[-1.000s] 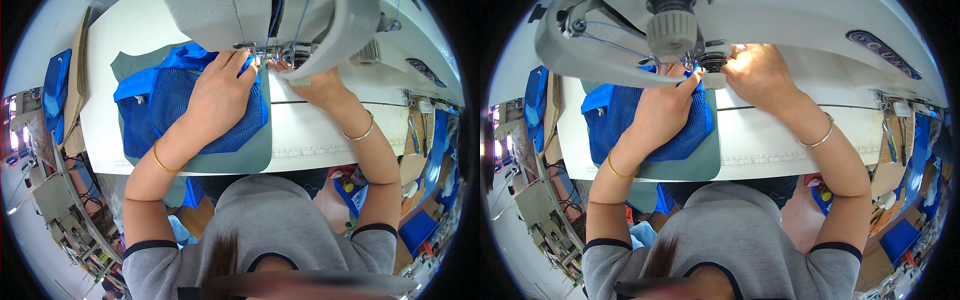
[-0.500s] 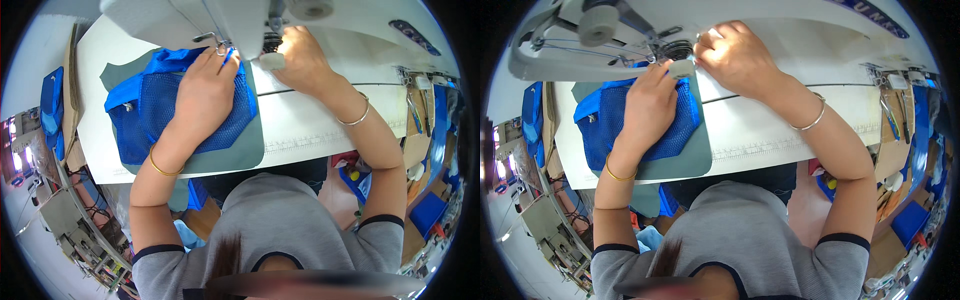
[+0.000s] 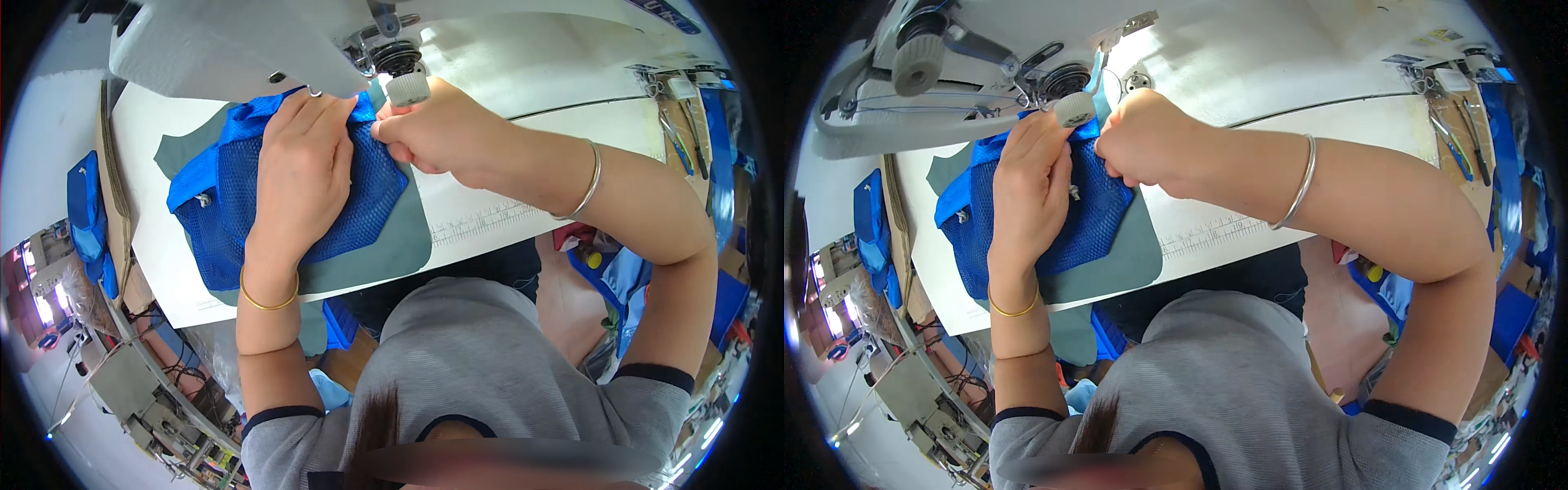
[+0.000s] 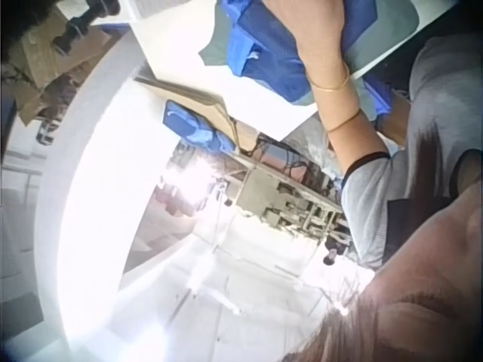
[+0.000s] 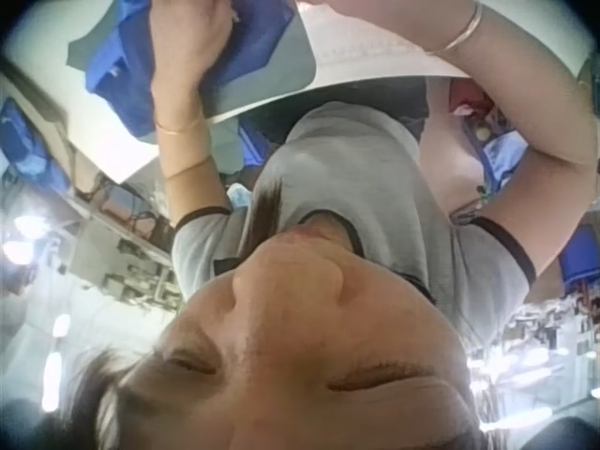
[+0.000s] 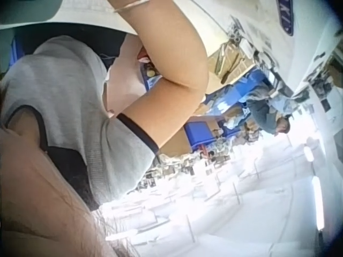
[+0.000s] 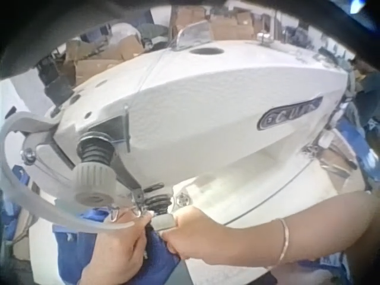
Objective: The person is sewing mesh and leather components together using a sewing machine to assemble a bag or pocket.
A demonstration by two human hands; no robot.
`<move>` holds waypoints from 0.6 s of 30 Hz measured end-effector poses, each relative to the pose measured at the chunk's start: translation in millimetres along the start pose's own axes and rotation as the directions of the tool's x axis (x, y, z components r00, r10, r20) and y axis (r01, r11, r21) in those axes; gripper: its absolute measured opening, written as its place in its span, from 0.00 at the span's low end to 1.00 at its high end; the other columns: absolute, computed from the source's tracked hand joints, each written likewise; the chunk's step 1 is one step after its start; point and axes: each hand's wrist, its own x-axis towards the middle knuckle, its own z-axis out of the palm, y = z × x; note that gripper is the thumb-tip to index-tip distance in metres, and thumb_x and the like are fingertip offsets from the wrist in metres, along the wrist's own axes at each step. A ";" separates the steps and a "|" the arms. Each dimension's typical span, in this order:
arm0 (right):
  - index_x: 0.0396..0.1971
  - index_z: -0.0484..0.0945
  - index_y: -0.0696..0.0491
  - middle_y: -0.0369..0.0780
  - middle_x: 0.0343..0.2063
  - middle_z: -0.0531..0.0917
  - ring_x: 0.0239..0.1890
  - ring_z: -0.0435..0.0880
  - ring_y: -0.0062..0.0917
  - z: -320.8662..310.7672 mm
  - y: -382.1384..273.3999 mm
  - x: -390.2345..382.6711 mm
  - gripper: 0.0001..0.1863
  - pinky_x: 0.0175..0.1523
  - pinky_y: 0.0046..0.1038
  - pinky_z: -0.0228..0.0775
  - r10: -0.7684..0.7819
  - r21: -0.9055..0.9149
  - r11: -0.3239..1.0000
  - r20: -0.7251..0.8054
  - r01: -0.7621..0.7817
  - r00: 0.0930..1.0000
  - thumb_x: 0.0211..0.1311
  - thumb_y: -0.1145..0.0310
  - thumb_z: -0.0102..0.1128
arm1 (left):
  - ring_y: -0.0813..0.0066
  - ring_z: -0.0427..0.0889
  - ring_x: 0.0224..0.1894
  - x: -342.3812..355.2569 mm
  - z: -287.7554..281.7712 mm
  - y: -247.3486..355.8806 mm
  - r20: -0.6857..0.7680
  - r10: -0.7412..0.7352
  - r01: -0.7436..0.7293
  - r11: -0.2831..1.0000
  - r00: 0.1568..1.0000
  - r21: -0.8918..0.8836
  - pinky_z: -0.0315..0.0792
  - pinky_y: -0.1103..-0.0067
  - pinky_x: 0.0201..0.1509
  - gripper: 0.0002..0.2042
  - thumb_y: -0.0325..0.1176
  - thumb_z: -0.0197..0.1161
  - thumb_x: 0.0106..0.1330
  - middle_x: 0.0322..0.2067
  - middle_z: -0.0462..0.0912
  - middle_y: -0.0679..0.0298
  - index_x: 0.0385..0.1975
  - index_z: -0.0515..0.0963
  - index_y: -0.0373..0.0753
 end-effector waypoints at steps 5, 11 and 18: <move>0.28 0.79 0.52 0.33 0.18 0.75 0.13 0.61 0.14 -3.4 -2.2 7.1 0.07 0.20 0.22 0.46 0.190 0.196 0.959 0.095 -0.205 0.977 0.66 0.69 0.65 | 0.52 0.80 0.54 1.3 1.0 7.4 0.022 0.017 -0.018 0.997 1.000 0.070 0.75 0.64 0.59 0.13 0.26 0.67 0.63 0.49 0.84 0.53 0.47 0.85 0.33; 0.30 0.79 0.52 0.34 0.17 0.75 0.16 0.71 0.20 -15.0 1.8 5.4 0.10 0.22 0.27 0.61 -0.041 -0.428 0.898 0.157 0.106 0.987 0.70 0.63 0.65 | 0.53 0.79 0.57 0.9 6.8 7.0 0.022 -0.007 0.005 0.997 1.000 0.074 0.75 0.64 0.60 0.14 0.27 0.68 0.64 0.51 0.84 0.52 0.49 0.85 0.34; 0.30 0.85 0.52 0.38 0.37 0.86 0.54 0.83 0.34 -20.4 39.7 12.2 0.08 0.59 0.35 0.75 -0.902 -0.881 -0.048 0.240 0.471 0.359 0.55 0.65 0.71 | 0.51 0.79 0.58 -2.4 11.3 6.1 0.013 -0.047 0.047 0.999 0.999 0.023 0.76 0.63 0.61 0.14 0.26 0.68 0.63 0.53 0.82 0.50 0.49 0.85 0.34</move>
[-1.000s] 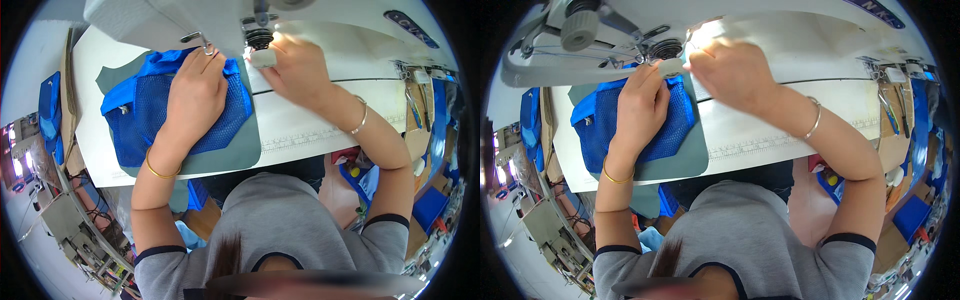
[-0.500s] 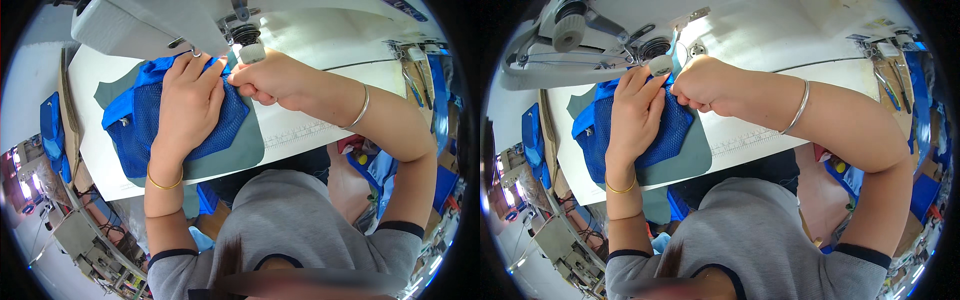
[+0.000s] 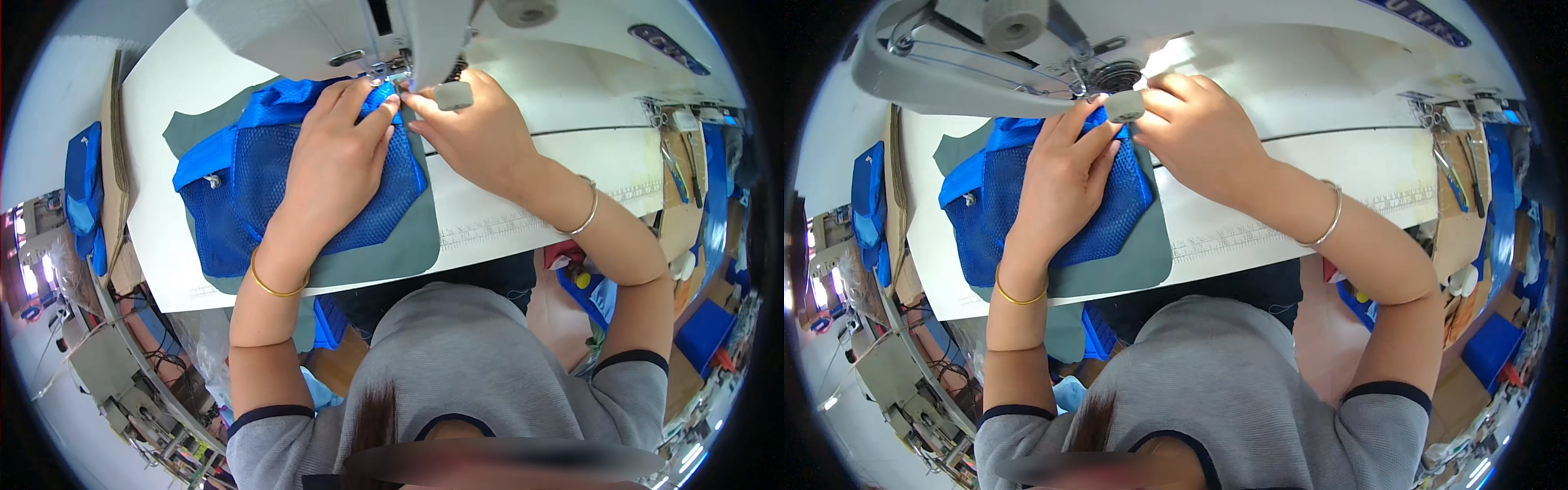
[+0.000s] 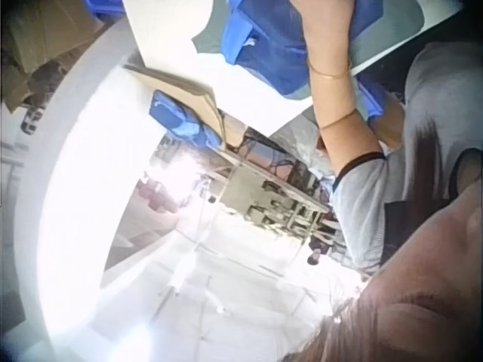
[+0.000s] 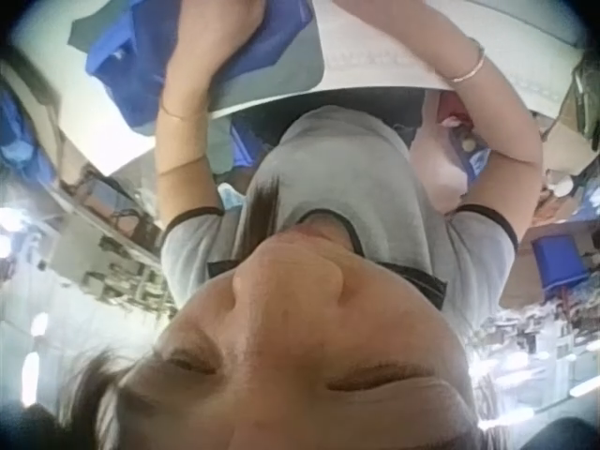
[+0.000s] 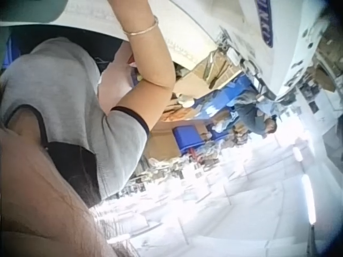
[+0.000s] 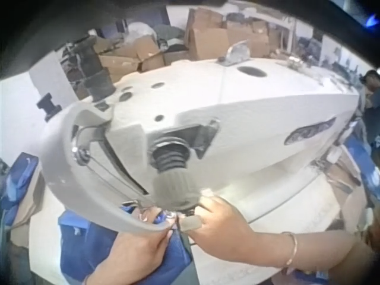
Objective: The person is sewing mesh and leather components together using a sewing machine to assemble a bag or pocket.
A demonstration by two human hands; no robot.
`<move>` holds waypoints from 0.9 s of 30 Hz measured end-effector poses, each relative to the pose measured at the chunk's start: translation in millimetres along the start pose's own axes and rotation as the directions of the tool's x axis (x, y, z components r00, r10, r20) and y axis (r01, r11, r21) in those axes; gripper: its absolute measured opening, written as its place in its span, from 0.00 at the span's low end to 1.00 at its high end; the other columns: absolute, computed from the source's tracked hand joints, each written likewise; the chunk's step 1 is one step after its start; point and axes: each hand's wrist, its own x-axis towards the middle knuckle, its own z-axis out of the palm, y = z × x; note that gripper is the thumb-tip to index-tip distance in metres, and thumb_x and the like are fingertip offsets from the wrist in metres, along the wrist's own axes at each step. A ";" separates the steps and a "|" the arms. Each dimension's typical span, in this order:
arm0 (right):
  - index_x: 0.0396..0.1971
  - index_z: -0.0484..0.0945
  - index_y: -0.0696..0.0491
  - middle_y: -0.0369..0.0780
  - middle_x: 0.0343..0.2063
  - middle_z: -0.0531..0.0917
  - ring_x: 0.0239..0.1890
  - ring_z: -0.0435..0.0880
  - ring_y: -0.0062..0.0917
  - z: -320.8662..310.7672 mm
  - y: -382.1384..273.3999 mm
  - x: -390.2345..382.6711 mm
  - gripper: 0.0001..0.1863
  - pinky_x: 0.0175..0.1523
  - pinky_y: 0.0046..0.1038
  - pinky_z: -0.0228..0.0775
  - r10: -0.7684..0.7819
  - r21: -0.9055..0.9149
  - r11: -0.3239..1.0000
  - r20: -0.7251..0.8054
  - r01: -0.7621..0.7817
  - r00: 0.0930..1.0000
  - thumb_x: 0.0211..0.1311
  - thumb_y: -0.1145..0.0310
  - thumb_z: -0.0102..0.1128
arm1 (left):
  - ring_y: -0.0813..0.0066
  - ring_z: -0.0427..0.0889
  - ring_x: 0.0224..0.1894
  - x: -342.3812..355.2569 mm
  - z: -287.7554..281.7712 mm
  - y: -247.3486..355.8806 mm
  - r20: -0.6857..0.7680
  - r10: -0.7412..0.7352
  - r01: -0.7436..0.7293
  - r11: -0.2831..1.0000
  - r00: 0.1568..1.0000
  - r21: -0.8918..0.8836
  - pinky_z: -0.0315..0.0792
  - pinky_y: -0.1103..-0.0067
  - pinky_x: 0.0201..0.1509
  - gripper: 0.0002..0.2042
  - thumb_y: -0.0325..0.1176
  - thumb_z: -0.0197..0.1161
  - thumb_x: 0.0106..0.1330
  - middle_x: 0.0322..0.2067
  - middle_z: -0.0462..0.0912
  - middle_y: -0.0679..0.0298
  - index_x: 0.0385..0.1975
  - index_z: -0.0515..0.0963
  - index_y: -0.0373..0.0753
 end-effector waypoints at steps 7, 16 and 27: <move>0.31 0.85 0.54 0.38 0.41 0.87 0.53 0.82 0.34 -3.5 -1.8 -6.1 0.10 0.58 0.36 0.74 -0.052 -0.110 0.992 0.063 0.059 0.997 0.56 0.64 0.71 | 0.52 0.79 0.59 0.1 1.8 3.2 0.006 0.003 -0.003 1.000 1.000 0.024 0.76 0.64 0.62 0.14 0.26 0.68 0.63 0.53 0.82 0.50 0.49 0.85 0.34; 0.45 0.88 0.58 0.38 0.47 0.87 0.54 0.81 0.29 -2.9 -4.9 -11.1 0.16 0.61 0.31 0.70 -0.111 -0.188 0.974 0.070 0.122 0.991 0.59 0.67 0.65 | 0.52 0.80 0.58 0.0 -4.5 9.8 0.063 -0.007 0.004 0.998 0.998 0.057 0.76 0.65 0.61 0.13 0.27 0.68 0.64 0.50 0.83 0.51 0.48 0.85 0.33; 0.44 0.88 0.58 0.39 0.49 0.88 0.53 0.81 0.27 -3.0 -4.3 -16.5 0.16 0.57 0.28 0.70 -0.101 -0.150 0.982 0.072 0.111 0.992 0.58 0.67 0.63 | 0.49 0.80 0.53 -4.9 -0.2 10.7 0.078 -0.039 0.032 0.995 0.996 0.098 0.75 0.63 0.58 0.16 0.25 0.68 0.66 0.47 0.82 0.52 0.55 0.85 0.37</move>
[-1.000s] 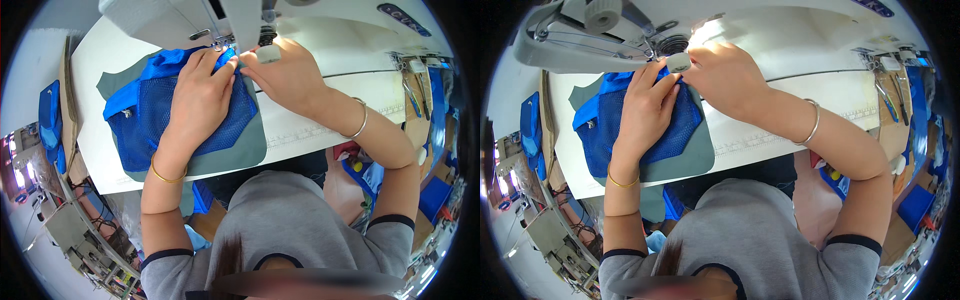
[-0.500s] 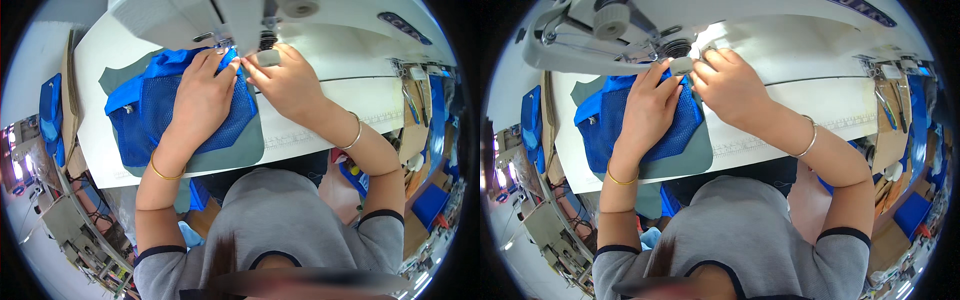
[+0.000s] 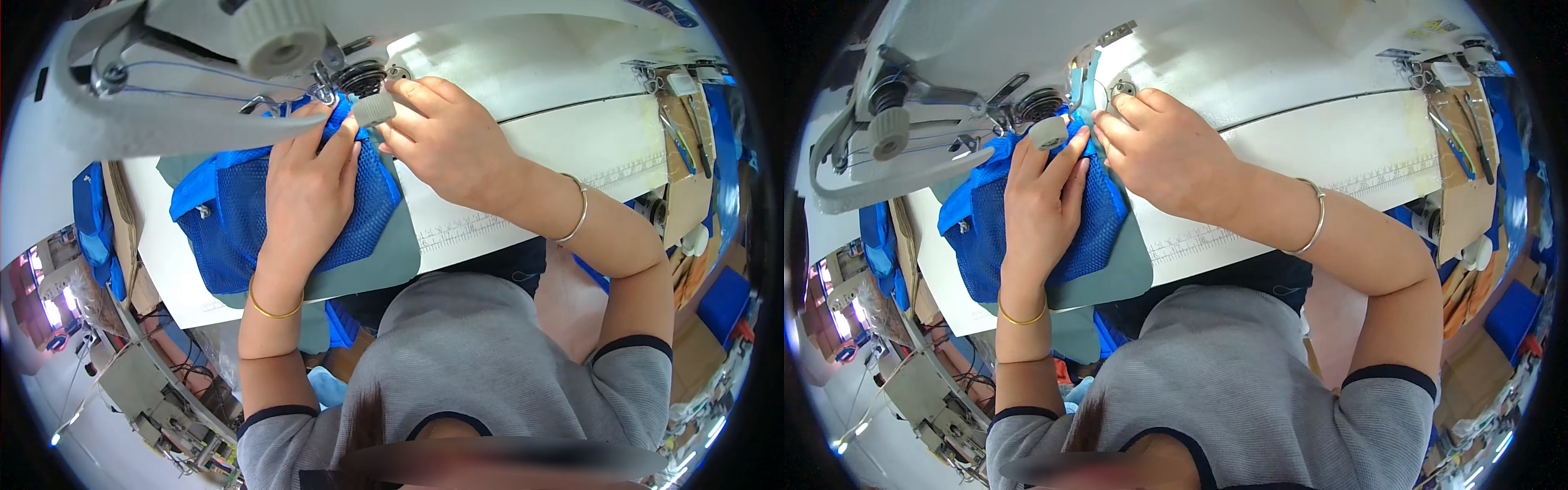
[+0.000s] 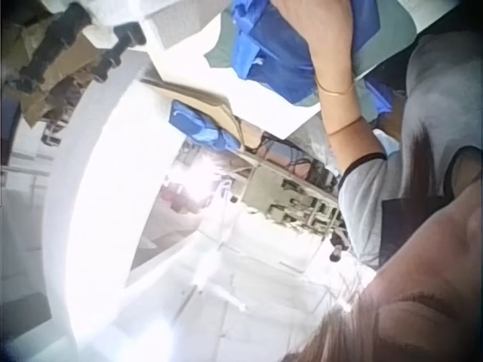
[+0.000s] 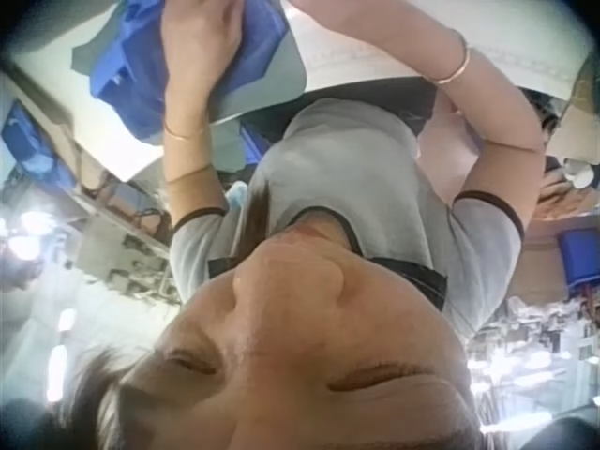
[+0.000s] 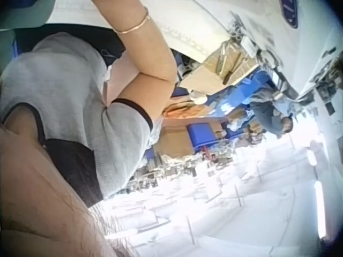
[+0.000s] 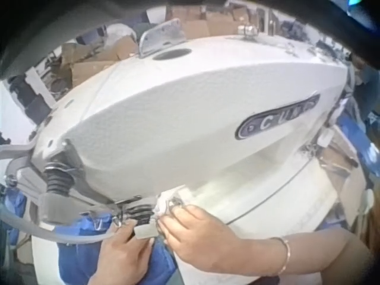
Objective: The person is sewing mesh and leather components together using a sewing machine to assemble a bag or pocket.
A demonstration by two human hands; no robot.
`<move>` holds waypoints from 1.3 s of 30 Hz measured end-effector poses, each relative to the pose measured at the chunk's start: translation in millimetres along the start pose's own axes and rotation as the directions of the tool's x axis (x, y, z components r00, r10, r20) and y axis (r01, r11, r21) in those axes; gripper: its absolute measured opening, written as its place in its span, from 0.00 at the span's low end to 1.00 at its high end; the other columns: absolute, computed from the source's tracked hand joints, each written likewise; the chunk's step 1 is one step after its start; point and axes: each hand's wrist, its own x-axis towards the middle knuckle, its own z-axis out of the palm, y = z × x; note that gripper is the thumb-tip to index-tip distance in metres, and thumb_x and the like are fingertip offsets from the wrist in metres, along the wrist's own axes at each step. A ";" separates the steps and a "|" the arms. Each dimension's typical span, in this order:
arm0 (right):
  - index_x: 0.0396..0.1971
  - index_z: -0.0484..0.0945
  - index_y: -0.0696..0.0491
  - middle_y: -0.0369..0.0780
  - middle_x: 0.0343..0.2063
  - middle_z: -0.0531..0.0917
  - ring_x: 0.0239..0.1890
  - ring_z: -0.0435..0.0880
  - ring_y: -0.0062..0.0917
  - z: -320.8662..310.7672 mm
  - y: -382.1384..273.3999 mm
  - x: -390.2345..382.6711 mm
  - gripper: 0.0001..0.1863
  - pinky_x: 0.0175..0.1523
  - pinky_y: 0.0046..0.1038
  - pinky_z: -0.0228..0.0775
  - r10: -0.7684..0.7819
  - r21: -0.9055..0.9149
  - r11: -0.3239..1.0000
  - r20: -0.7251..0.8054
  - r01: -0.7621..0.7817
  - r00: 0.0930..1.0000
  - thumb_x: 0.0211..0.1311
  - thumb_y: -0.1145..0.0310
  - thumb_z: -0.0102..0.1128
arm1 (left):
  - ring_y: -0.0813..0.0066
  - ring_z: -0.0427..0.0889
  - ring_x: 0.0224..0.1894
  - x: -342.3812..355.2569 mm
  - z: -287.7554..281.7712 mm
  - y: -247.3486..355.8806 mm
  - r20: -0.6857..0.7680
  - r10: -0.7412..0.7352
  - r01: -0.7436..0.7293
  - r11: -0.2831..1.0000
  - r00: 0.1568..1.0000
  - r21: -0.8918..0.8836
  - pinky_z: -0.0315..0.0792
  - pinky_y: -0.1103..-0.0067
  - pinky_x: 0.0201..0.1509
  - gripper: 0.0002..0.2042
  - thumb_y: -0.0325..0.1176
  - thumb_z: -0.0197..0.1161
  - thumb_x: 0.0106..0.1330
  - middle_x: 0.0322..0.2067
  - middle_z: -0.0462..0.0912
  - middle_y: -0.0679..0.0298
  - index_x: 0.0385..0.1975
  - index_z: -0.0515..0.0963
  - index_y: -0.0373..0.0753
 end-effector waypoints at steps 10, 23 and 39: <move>0.46 0.87 0.58 0.38 0.49 0.87 0.53 0.81 0.28 -0.4 -1.1 0.2 0.18 0.59 0.29 0.71 0.005 -0.003 1.000 0.000 -0.005 1.000 0.57 0.68 0.63 | 0.49 0.80 0.54 1.2 0.3 -1.0 -0.044 0.029 -0.030 0.999 0.999 -0.016 0.75 0.63 0.60 0.16 0.25 0.69 0.65 0.48 0.83 0.53 0.53 0.85 0.36; 0.38 0.86 0.56 0.38 0.49 0.86 0.56 0.81 0.33 0.9 4.1 5.5 0.11 0.62 0.35 0.73 0.076 0.131 0.988 0.013 -0.077 0.997 0.59 0.66 0.66 | 0.50 0.81 0.56 3.9 4.5 -5.8 -0.110 0.074 -0.077 0.997 0.991 -0.023 0.77 0.63 0.60 0.13 0.26 0.70 0.62 0.49 0.83 0.51 0.46 0.84 0.32; 0.34 0.86 0.54 0.42 0.42 0.88 0.60 0.81 0.42 -1.5 1.9 10.3 0.09 0.70 0.47 0.67 0.070 0.016 0.997 0.069 -0.072 0.995 0.58 0.65 0.71 | 0.52 0.81 0.58 -0.6 7.5 -4.2 -0.138 0.035 -0.042 0.998 0.990 -0.049 0.77 0.64 0.61 0.14 0.25 0.66 0.61 0.51 0.84 0.48 0.46 0.85 0.30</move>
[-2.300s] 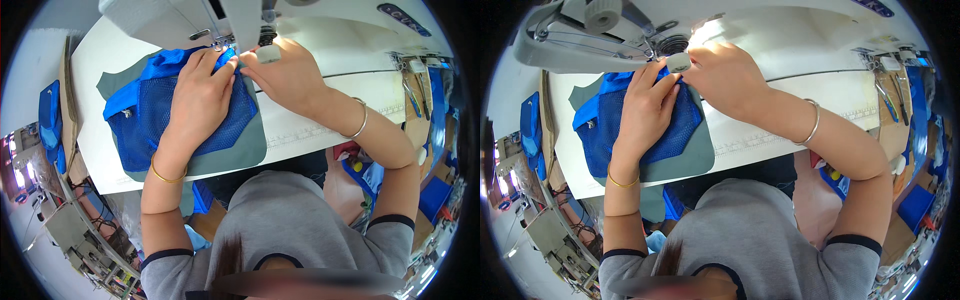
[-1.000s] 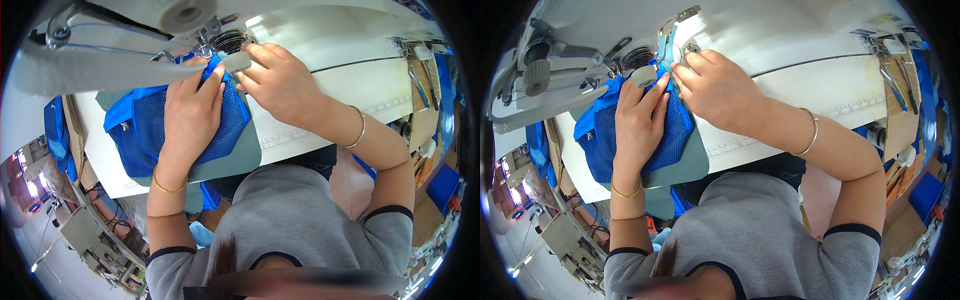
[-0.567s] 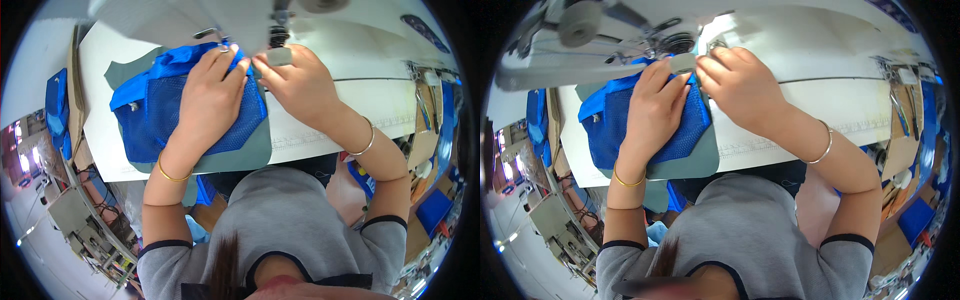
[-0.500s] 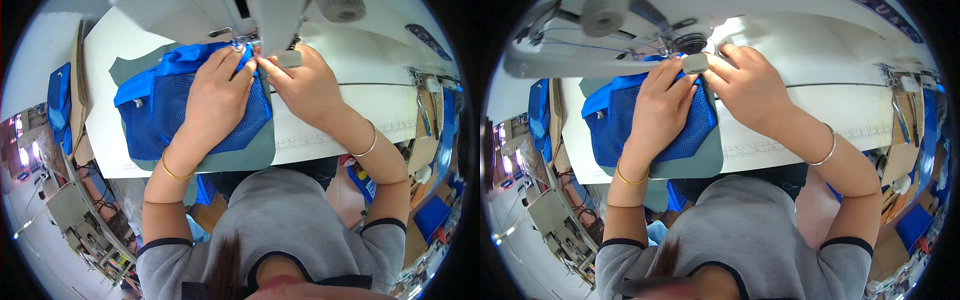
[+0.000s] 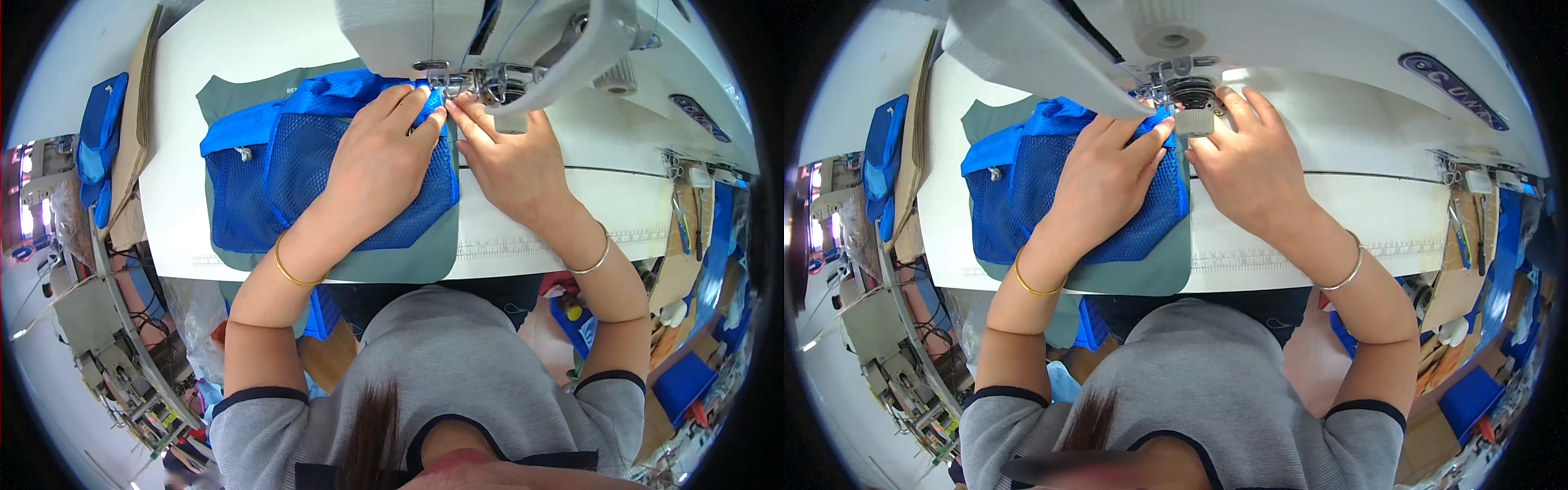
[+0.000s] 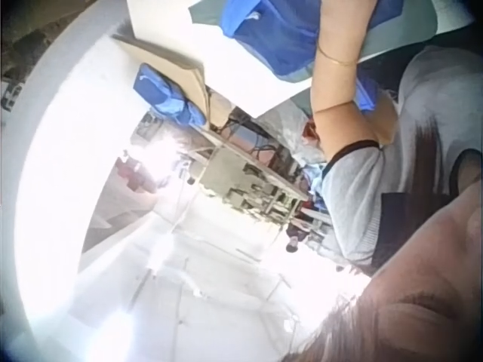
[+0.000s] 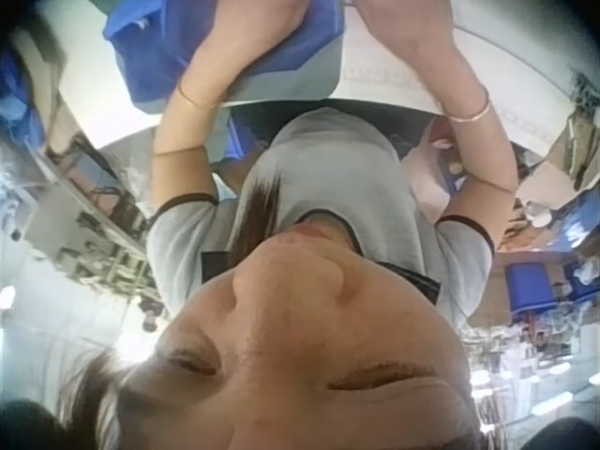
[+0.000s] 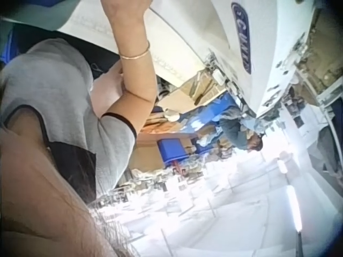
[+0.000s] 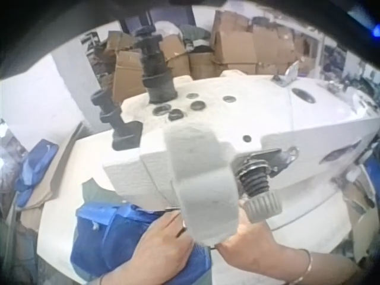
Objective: The person is sewing mesh and leather components together using a sewing machine to assemble a bag or pocket.
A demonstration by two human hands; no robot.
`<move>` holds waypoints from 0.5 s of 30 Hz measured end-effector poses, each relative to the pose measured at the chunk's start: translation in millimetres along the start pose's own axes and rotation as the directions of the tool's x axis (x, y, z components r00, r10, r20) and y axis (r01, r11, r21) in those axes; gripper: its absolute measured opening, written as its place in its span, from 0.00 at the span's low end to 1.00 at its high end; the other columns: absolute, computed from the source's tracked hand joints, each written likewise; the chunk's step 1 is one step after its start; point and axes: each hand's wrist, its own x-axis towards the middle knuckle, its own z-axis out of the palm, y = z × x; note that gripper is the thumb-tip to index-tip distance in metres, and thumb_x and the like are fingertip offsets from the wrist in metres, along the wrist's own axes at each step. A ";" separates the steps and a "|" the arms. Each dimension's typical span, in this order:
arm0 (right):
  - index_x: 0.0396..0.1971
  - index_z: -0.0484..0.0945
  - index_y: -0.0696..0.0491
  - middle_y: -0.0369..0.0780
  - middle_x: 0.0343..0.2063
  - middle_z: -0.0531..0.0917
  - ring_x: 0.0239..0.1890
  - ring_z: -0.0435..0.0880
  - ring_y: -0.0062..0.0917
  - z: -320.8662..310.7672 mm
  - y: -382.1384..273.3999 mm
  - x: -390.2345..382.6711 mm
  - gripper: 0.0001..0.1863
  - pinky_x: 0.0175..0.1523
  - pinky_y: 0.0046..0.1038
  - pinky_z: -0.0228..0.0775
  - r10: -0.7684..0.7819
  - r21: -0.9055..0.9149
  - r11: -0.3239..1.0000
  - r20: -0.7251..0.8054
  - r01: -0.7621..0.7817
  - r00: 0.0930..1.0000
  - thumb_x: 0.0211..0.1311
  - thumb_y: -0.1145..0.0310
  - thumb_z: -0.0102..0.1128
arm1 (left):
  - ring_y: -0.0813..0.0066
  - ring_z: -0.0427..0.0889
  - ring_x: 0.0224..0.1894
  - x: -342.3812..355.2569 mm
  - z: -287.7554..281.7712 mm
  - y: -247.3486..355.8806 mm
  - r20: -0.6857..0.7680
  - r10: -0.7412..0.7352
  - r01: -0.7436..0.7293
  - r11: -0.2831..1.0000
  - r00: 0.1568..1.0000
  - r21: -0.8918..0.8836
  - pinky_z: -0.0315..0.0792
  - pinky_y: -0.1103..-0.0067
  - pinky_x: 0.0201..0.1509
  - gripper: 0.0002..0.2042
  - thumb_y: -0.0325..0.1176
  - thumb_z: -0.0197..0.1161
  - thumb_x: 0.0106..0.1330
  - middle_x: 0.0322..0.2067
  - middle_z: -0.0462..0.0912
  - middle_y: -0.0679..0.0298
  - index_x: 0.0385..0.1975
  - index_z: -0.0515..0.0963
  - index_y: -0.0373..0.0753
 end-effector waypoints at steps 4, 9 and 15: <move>0.34 0.87 0.54 0.42 0.42 0.88 0.59 0.81 0.42 2.0 2.3 -1.0 0.09 0.70 0.48 0.67 0.018 -0.003 1.000 0.079 -0.018 0.997 0.58 0.66 0.71 | 0.53 0.81 0.59 1.2 1.5 -2.6 0.013 -0.011 0.011 1.000 1.000 -0.011 0.77 0.64 0.61 0.15 0.26 0.66 0.60 0.52 0.84 0.48 0.47 0.85 0.31; 0.34 0.88 0.54 0.42 0.41 0.89 0.59 0.82 0.42 2.4 3.5 4.7 0.08 0.70 0.49 0.67 -0.021 -0.035 0.999 -0.039 0.019 0.999 0.59 0.66 0.70 | 0.53 0.81 0.59 4.6 0.4 -3.0 0.010 -0.006 0.006 1.000 1.000 -0.011 0.77 0.64 0.61 0.14 0.27 0.67 0.61 0.52 0.84 0.48 0.47 0.86 0.31; 0.35 0.88 0.54 0.40 0.41 0.88 0.58 0.83 0.41 2.0 5.8 4.2 0.09 0.69 0.48 0.68 -0.009 -0.045 0.999 -0.030 0.008 0.999 0.59 0.66 0.70 | 0.54 0.81 0.59 6.8 0.9 -6.2 0.012 -0.018 0.018 0.999 1.000 -0.028 0.76 0.65 0.63 0.15 0.26 0.68 0.60 0.51 0.85 0.48 0.47 0.86 0.31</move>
